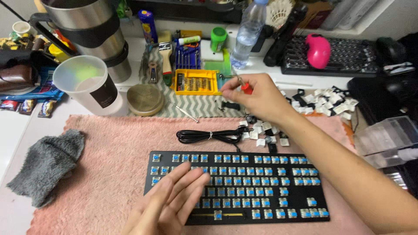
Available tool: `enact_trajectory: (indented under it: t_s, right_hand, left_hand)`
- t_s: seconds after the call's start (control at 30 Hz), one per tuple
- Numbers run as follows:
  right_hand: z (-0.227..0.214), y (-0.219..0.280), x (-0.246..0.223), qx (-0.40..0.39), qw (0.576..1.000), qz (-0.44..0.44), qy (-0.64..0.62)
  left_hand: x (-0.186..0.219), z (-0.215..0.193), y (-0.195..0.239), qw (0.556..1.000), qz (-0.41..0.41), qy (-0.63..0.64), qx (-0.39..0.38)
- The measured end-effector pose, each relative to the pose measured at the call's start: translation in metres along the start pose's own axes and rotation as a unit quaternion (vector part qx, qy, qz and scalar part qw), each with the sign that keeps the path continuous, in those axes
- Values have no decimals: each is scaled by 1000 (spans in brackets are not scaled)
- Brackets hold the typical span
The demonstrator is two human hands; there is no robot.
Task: The person uses a red keycap puller to remove keycaps from a black mechanical keyboard. They systematically pull off each keycap and place them on the table, leaving the switches exposed.
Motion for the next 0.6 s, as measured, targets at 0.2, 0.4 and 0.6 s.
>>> enact_trajectory:
  t_s: [0.2,0.4,0.6]
  right_hand:
    - [18,83,5,-58,990,-126,-29]
    - [31,192,38,-24,948,-307,-84]
    - [22,237,89,-57,969,-202,-131]
  left_hand:
    - [-52,40,3,957,-76,172,-220]
    - [-109,16,51,929,-263,-62,254]
    - [-210,-102,51,849,-489,26,-199]
Point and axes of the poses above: each hand's wrist, its own y-axis away from the middle knuckle, its own z-axis out of the palm, x = y × z, the point moved 9 cm from there along -y, towards the middle knuckle, and after that the axes turned 14 degrees about z, right-handed, at the moved point
